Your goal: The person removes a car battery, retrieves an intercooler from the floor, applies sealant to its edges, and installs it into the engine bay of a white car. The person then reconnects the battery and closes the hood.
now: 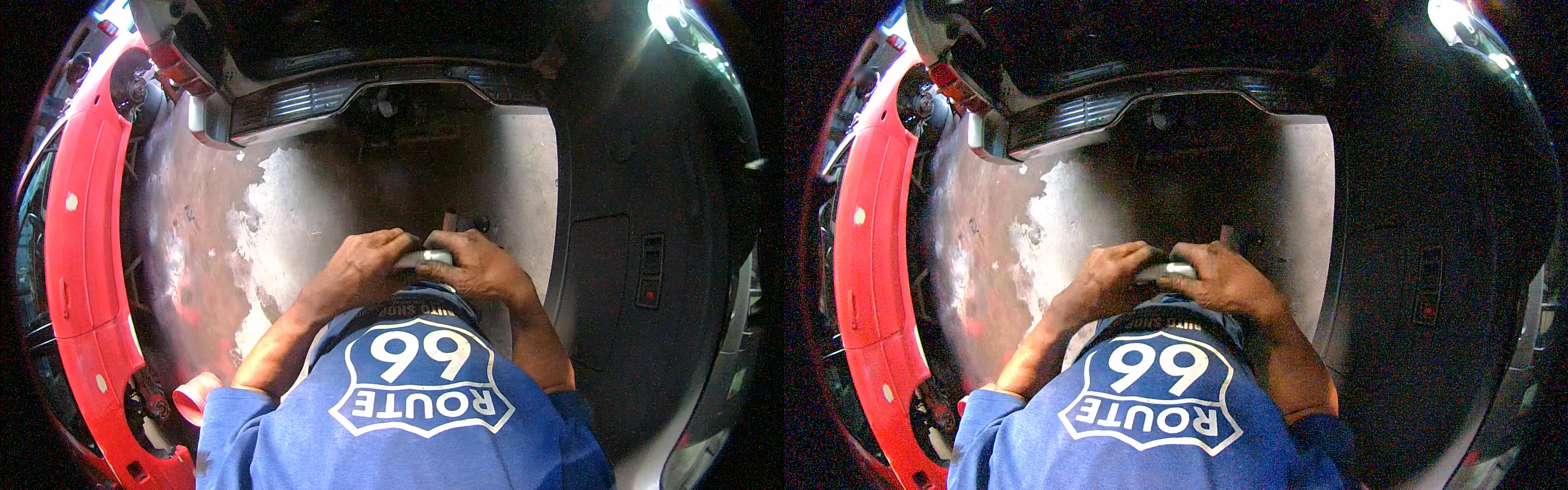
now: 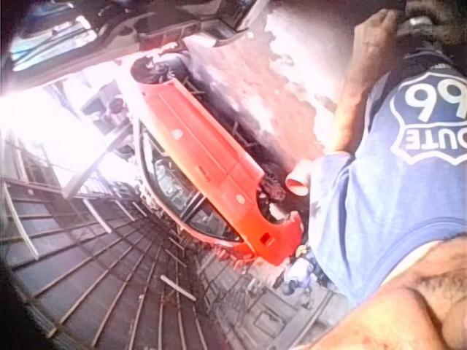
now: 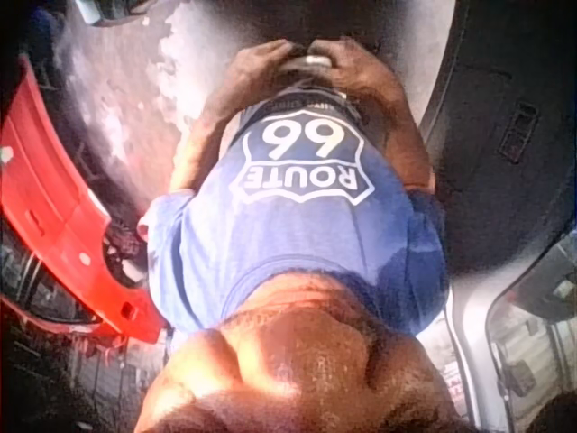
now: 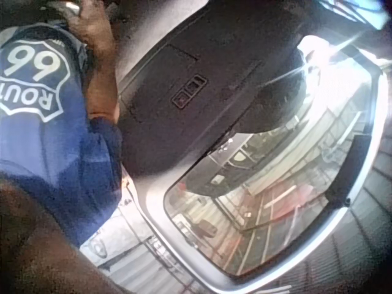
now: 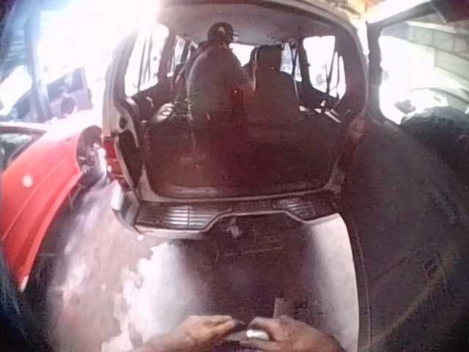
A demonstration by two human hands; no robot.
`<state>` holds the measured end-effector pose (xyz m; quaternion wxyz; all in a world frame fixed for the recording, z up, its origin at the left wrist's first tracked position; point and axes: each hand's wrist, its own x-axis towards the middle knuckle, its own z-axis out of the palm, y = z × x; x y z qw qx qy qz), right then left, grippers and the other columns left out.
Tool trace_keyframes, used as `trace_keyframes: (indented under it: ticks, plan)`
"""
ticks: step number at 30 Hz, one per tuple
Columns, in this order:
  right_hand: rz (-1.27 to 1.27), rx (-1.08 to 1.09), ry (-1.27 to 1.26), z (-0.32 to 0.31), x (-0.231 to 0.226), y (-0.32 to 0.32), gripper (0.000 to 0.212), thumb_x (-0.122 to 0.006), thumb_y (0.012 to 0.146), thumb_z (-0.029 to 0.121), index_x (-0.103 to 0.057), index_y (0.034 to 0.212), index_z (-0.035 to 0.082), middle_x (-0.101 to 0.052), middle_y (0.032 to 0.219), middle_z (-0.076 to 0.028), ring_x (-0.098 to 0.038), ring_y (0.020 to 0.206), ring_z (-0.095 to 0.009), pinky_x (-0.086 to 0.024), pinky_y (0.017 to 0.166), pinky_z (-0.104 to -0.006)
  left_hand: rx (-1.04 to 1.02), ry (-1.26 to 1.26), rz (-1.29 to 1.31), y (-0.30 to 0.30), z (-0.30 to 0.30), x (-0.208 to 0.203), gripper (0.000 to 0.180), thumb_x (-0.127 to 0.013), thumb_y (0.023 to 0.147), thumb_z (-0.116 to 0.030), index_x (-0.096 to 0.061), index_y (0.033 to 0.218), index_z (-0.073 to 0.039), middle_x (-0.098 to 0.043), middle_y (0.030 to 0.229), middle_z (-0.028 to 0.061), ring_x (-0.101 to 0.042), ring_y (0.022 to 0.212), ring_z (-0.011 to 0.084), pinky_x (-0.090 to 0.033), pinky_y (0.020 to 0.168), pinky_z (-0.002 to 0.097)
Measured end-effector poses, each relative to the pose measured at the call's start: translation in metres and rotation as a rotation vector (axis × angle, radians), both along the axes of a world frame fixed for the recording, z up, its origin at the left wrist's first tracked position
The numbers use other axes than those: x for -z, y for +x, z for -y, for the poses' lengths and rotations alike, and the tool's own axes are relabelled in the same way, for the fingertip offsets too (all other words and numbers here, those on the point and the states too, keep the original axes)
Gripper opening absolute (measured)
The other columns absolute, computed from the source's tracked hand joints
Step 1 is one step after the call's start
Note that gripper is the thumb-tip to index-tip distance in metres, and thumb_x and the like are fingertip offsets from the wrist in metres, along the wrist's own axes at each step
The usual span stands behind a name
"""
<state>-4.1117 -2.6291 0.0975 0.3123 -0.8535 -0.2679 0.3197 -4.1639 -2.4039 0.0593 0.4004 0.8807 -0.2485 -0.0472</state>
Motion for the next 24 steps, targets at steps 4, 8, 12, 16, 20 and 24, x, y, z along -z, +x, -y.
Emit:
trace_keyframes:
  ticks: [4,8,12,16,20,24]
  plan:
    - [-0.131,-0.233,-0.171,-0.008,-0.002,-0.008,0.063,-0.055,0.093,0.062,-0.064,0.114,0.003,-0.068,0.110,-0.025,-0.065,0.101,-0.043,-0.050,0.093,-0.0502,0.165,0.171,-0.073,-0.016,0.004,-0.006,0.022,-0.061,0.089,-0.018,-0.054,0.098,0.001,-0.064,0.087,0.0186,-0.068,0.079,0.0373,-0.055,0.069,0.0445]
    - [-0.131,-0.325,-0.074,0.000,-0.014,-0.029,0.052,-0.053,0.096,0.055,-0.061,0.111,0.006,-0.067,0.099,-0.024,-0.064,0.095,-0.046,-0.050,0.085,-0.0540,0.319,0.109,-0.211,-0.031,-0.004,-0.020,0.023,-0.061,0.090,-0.019,-0.052,0.098,0.001,-0.066,0.085,0.0212,-0.070,0.079,0.0379,-0.055,0.067,0.0465]
    - [-0.064,-0.249,0.029,0.011,-0.018,-0.052,0.042,-0.056,0.096,0.048,-0.058,0.101,0.007,-0.066,0.087,-0.021,-0.065,0.081,-0.043,-0.052,0.073,-0.0531,0.360,0.024,-0.245,-0.036,0.002,-0.027,0.022,-0.062,0.087,-0.017,-0.049,0.094,0.000,-0.063,0.083,0.0202,-0.068,0.079,0.0407,-0.053,0.068,0.0486]
    - [-0.005,-0.220,0.070,0.019,-0.040,-0.050,0.039,-0.061,0.094,0.045,-0.057,0.095,0.006,-0.065,0.081,-0.018,-0.065,0.075,-0.041,-0.052,0.065,-0.0488,0.346,-0.013,-0.242,-0.037,0.002,-0.023,0.023,-0.064,0.086,-0.017,-0.052,0.095,-0.001,-0.066,0.086,0.0216,-0.069,0.080,0.0409,-0.055,0.071,0.0484]
    - [-0.160,-0.183,-0.204,0.060,-0.088,-0.032,0.034,-0.068,0.091,0.039,-0.062,0.098,0.007,-0.068,0.087,-0.017,-0.070,0.080,-0.035,-0.054,0.067,-0.0423,0.253,-0.233,-0.446,-0.037,-0.025,-0.013,0.034,-0.070,0.090,-0.030,-0.059,0.108,-0.003,-0.066,0.086,0.0215,-0.070,0.086,0.0385,-0.053,0.071,0.0456]
    - [-0.087,0.158,0.195,0.077,-0.065,-0.030,0.031,-0.071,0.090,0.033,-0.065,0.104,0.006,-0.071,0.088,-0.013,-0.072,0.083,-0.026,-0.054,0.073,-0.0369,0.235,-0.452,-0.302,-0.031,-0.028,0.004,0.047,-0.071,0.091,-0.034,-0.058,0.121,-0.001,-0.064,0.103,0.0185,-0.067,0.094,0.0319,-0.052,0.082,0.0384]
